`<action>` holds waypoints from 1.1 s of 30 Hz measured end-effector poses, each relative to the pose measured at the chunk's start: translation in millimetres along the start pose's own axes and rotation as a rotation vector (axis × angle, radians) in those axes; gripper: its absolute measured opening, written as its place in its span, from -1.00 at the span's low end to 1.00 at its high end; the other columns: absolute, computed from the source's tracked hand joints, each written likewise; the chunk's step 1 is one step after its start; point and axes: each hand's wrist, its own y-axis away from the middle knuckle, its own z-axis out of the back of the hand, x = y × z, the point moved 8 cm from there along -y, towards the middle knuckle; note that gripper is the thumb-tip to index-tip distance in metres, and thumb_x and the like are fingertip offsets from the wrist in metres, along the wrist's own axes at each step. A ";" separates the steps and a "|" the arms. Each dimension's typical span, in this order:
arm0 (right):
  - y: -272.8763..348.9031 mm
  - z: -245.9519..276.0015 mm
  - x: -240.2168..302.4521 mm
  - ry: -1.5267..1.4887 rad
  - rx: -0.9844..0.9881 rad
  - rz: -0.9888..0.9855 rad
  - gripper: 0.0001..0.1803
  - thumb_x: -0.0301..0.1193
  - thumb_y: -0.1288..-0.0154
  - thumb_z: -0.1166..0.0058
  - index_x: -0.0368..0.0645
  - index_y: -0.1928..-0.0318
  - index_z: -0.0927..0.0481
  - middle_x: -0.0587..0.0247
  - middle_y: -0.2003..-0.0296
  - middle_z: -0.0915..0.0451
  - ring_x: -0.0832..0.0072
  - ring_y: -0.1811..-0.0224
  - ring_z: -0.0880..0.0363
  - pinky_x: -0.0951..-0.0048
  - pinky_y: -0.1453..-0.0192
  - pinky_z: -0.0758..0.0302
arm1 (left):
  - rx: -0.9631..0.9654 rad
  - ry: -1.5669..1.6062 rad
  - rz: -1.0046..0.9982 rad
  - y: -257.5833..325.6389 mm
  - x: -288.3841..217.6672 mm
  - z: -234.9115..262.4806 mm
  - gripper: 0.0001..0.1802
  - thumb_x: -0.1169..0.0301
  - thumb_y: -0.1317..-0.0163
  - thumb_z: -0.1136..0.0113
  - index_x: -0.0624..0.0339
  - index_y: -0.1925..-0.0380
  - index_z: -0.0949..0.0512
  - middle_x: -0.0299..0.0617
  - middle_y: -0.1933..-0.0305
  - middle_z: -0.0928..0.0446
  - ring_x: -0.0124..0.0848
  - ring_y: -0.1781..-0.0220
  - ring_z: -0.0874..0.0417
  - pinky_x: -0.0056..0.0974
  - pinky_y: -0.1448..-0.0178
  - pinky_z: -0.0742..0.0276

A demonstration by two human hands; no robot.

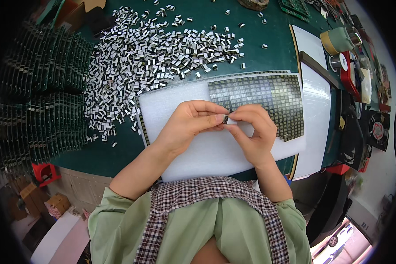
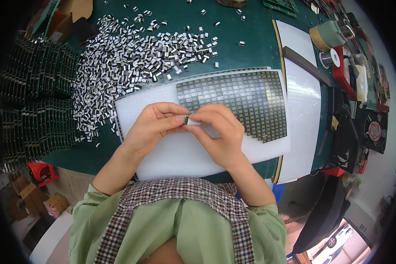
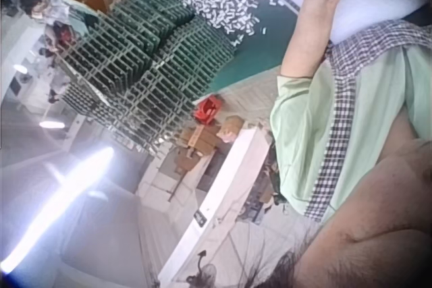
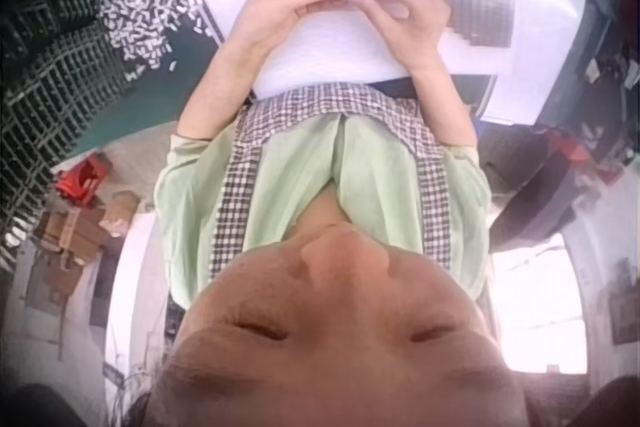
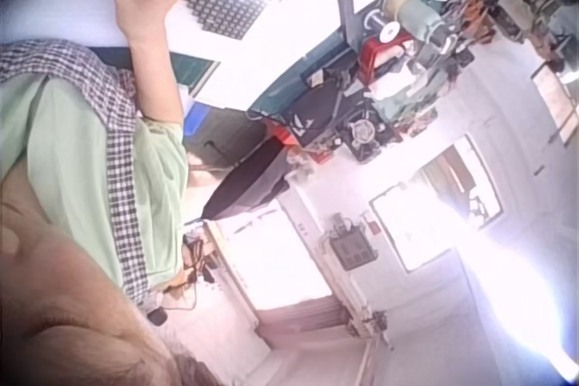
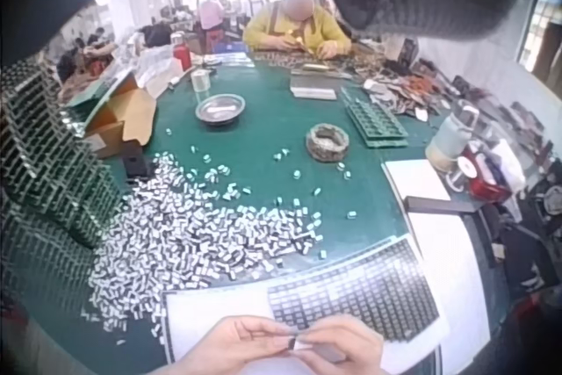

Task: The recorder is picking up small rectangular electronic components and placing them into a grid-like tray on a green workbench.

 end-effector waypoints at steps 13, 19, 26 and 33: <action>1.4 -1.7 -3.7 -0.027 0.010 -0.019 -0.73 -0.60 0.15 -0.33 -0.22 0.34 -0.59 0.20 0.36 -0.55 0.41 0.35 -0.55 0.49 0.32 -0.48 | 0.002 -0.011 -0.013 -0.6 0.4 -0.7 -0.78 0.52 -0.15 -0.21 0.37 0.20 -0.56 -0.13 0.31 -0.61 -0.46 0.27 -0.64 -0.40 0.07 -0.55; 3.2 -4.8 1.6 0.091 0.012 0.033 -0.73 -0.60 0.15 -0.32 -0.19 0.34 -0.58 0.21 0.37 -0.56 0.39 0.36 -0.56 0.48 0.35 -0.49 | -0.071 -0.199 -0.078 4.2 -6.7 -1.6 -0.80 0.55 -0.13 -0.21 0.41 0.23 -0.57 -0.10 0.26 -0.61 -0.46 0.23 -0.63 -0.39 0.06 -0.55; 5.0 -11.9 4.4 0.149 0.096 0.091 -0.74 -0.61 0.13 -0.29 -0.20 0.33 -0.59 0.20 0.36 -0.57 0.40 0.40 -0.56 0.50 0.35 -0.51 | -0.147 -0.658 -0.248 19.0 -26.8 -12.3 -0.77 0.61 -0.08 -0.14 0.38 0.22 -0.58 -0.10 0.25 -0.60 -0.44 0.20 -0.61 -0.37 0.05 -0.54; 9.0 4.9 -39.9 -0.327 -0.075 -0.362 -0.74 -0.65 0.03 -0.26 -0.29 0.24 -0.62 0.23 0.25 -0.54 0.57 0.27 -0.52 0.60 0.21 -0.51 | -0.417 -1.580 -0.819 21.4 -73.7 -30.3 -0.59 0.61 0.07 -0.18 0.29 0.11 -0.51 -0.09 0.19 -0.46 -0.15 0.11 -0.49 -0.28 0.00 -0.43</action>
